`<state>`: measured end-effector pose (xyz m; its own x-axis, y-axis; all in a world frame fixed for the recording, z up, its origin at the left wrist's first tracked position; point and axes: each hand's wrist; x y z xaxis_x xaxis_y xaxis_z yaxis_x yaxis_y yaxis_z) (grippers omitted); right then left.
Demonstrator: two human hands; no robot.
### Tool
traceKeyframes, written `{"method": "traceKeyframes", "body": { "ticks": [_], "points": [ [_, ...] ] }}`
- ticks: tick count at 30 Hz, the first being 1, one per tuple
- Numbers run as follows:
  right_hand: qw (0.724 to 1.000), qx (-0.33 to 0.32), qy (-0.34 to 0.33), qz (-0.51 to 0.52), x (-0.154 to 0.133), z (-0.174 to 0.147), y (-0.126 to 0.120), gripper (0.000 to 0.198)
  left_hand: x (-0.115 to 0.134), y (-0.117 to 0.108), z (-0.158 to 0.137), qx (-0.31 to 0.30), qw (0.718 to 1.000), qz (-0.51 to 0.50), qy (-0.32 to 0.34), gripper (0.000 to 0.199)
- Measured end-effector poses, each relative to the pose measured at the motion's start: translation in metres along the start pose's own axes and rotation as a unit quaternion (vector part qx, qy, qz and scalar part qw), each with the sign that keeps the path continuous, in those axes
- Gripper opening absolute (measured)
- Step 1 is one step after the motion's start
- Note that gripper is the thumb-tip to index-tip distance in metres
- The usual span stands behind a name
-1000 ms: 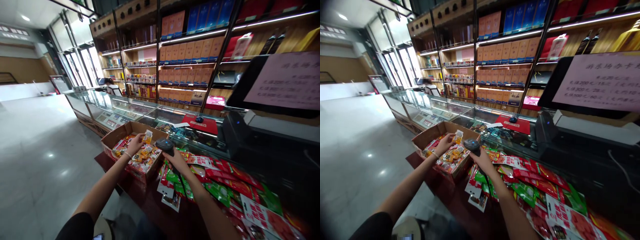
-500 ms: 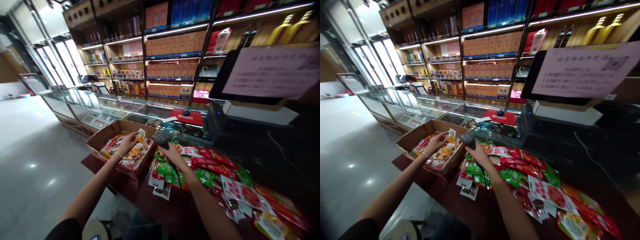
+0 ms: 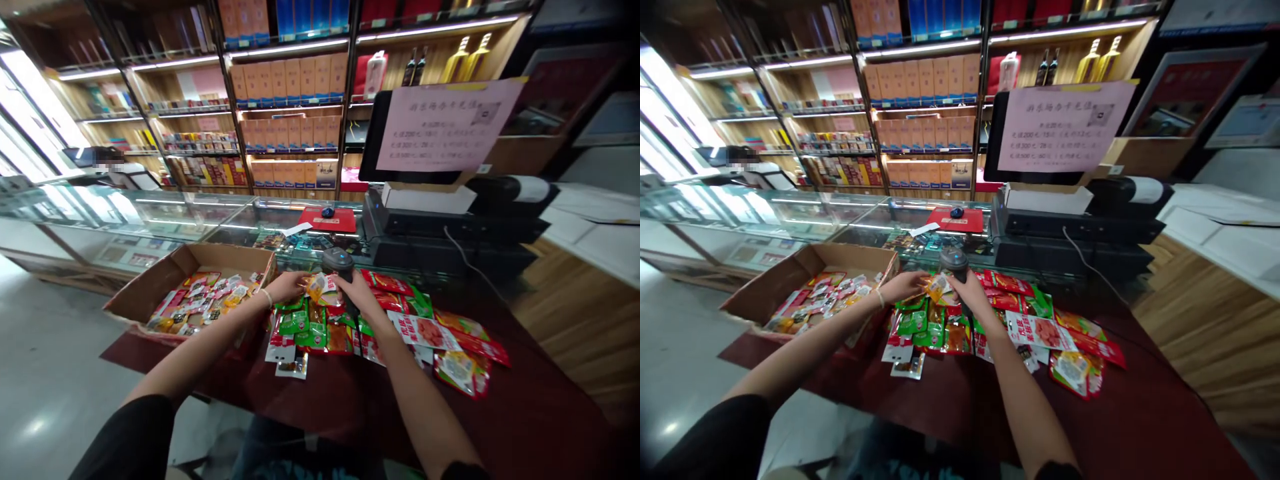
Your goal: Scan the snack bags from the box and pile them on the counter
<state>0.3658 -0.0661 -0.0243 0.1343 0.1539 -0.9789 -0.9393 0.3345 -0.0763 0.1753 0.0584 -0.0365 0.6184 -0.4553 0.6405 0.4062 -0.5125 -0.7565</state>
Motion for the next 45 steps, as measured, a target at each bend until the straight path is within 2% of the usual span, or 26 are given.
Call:
{"method": "traceKeyframes", "body": {
  "ticks": [4,10,15,20,24,27,29,34,40,42,45],
  "points": [
    [1.000,0.005,0.003,0.006,0.000,0.000,-0.001,0.030,-0.004,-0.007,0.001,0.021,0.999,0.037,0.007,0.044],
    [1.000,-0.014,0.005,-0.005,-0.006,0.012,0.029,0.031,-0.031,-0.060,-0.039,0.152,0.985,0.078,0.002,0.032],
    [0.997,-0.072,-0.035,-0.016,-0.021,0.029,0.080,0.031,-0.085,-0.102,-0.085,0.259,0.941,0.194,-0.102,0.031],
    [0.985,-0.171,-0.035,0.007,-0.035,0.048,0.148,0.031,-0.150,-0.130,-0.124,0.291,0.908,0.224,-0.200,0.028],
    [0.967,-0.244,-0.057,0.032,-0.035,0.062,0.201,0.029,-0.192,-0.146,-0.139,0.293,0.898,0.213,-0.250,0.028],
    [0.952,-0.294,-0.068,0.052,-0.030,0.067,0.230,0.028,-0.215,-0.155,-0.137,0.252,0.893,0.219,-0.301,0.029],
    [0.949,-0.304,-0.071,0.034,-0.026,0.069,0.243,0.029,-0.228,-0.161,-0.131,0.213,0.892,0.227,-0.327,0.031],
    [0.949,-0.309,-0.055,-0.017,-0.011,0.073,0.256,0.028,-0.253,-0.165,-0.108,0.166,0.900,0.218,-0.339,0.042],
    [0.952,-0.302,-0.028,-0.042,-0.003,0.076,0.261,0.022,-0.272,-0.147,-0.093,0.143,0.910,0.205,-0.332,0.045],
    [0.952,-0.295,-0.031,-0.073,-0.004,0.075,0.262,0.019,-0.273,-0.142,-0.092,0.148,0.910,0.202,-0.329,0.040],
    [0.949,-0.284,-0.056,-0.128,-0.005,0.075,0.264,0.014,-0.269,-0.139,-0.091,0.169,0.906,0.202,-0.331,0.018]
  ]
}}
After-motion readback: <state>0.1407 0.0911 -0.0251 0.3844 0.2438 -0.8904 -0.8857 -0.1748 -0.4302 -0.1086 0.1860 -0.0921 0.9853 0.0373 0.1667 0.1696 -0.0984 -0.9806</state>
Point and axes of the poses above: each hand's wrist, its own z-axis towards the middle knuckle, its own y-axis out of the palm, x = y × z, and after that the axes turned 10 degrees about -y, right-handed
